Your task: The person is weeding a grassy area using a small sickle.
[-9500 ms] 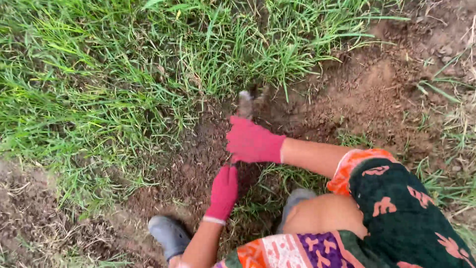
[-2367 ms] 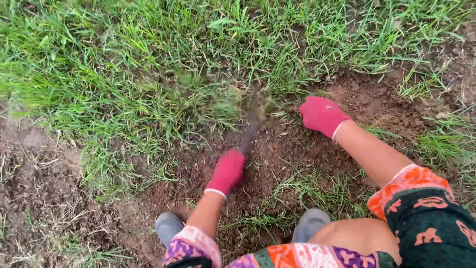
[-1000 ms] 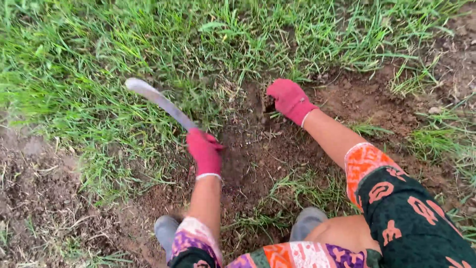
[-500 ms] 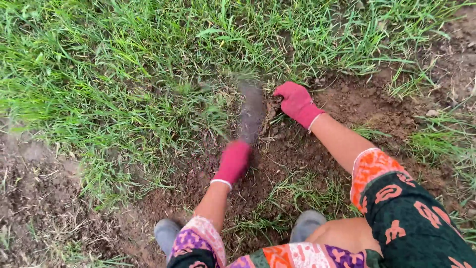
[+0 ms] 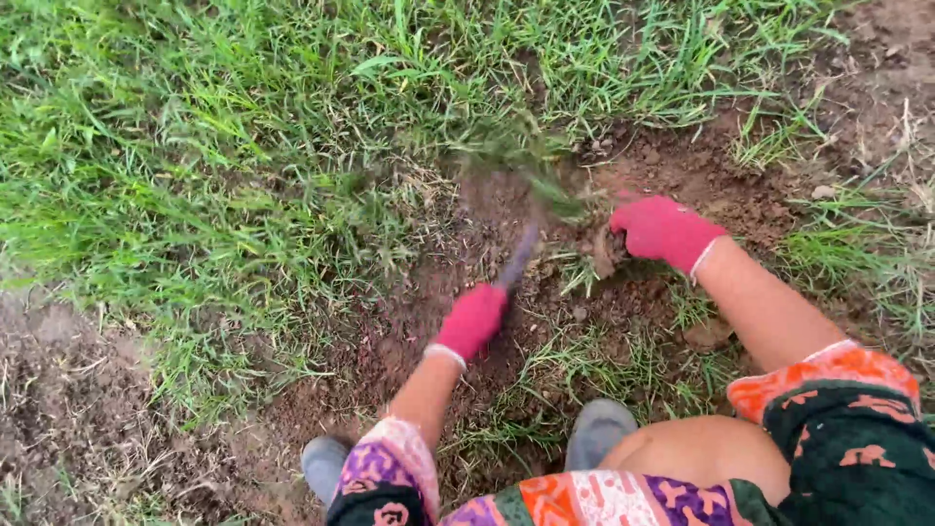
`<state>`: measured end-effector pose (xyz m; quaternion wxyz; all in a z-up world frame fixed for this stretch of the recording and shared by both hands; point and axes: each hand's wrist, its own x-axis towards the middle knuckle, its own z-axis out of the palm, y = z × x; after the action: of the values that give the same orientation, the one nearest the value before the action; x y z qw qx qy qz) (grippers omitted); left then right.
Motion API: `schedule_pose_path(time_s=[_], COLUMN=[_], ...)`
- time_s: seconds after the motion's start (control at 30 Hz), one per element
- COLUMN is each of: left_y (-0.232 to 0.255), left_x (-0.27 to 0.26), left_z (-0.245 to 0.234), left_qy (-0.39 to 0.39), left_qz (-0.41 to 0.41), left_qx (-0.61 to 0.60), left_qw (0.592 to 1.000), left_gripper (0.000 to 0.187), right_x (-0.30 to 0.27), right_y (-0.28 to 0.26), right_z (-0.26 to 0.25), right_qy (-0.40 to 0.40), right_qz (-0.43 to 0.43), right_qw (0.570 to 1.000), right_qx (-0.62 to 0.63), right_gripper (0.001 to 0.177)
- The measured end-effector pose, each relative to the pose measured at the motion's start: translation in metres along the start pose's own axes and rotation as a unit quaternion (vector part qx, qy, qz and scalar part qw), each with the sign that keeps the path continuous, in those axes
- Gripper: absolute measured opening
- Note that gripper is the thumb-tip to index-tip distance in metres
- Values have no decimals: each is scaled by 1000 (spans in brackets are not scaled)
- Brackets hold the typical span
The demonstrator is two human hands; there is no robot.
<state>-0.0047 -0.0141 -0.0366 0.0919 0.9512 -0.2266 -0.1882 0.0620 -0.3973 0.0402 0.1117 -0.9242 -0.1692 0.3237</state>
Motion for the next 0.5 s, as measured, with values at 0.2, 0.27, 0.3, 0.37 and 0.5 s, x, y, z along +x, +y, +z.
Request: schedule_pose_path(time_s=[0.2,0.27,0.3,0.37,0.5], left_y=[-55,-94,-76,-36,41], left_x=[4,23,23,30,15], left_z=[-49,-49,-40,-23,-42], left_qy=[-93,-36,-31,49,-212], left_qz=[-25,-318,-317,-256,-229], left_qx=[71,-83,-80,8,-257], left_qw=[993,944,945,966,915], left_gripper=[11,51,51,15,51], right_x=[-25,-30,-20,-1,-10], right_y=[-34,-41,-47,-53,-89], right_z=[-84,-94,-91,-91,-148], right_qy=[-129,-36,-30,-54,-64], right_qz=[227,222,221,159,132], right_qw=[965,974,974,985,984], right_qx=[19,26,27,42,105], right_gripper=[45,33,33,38,33])
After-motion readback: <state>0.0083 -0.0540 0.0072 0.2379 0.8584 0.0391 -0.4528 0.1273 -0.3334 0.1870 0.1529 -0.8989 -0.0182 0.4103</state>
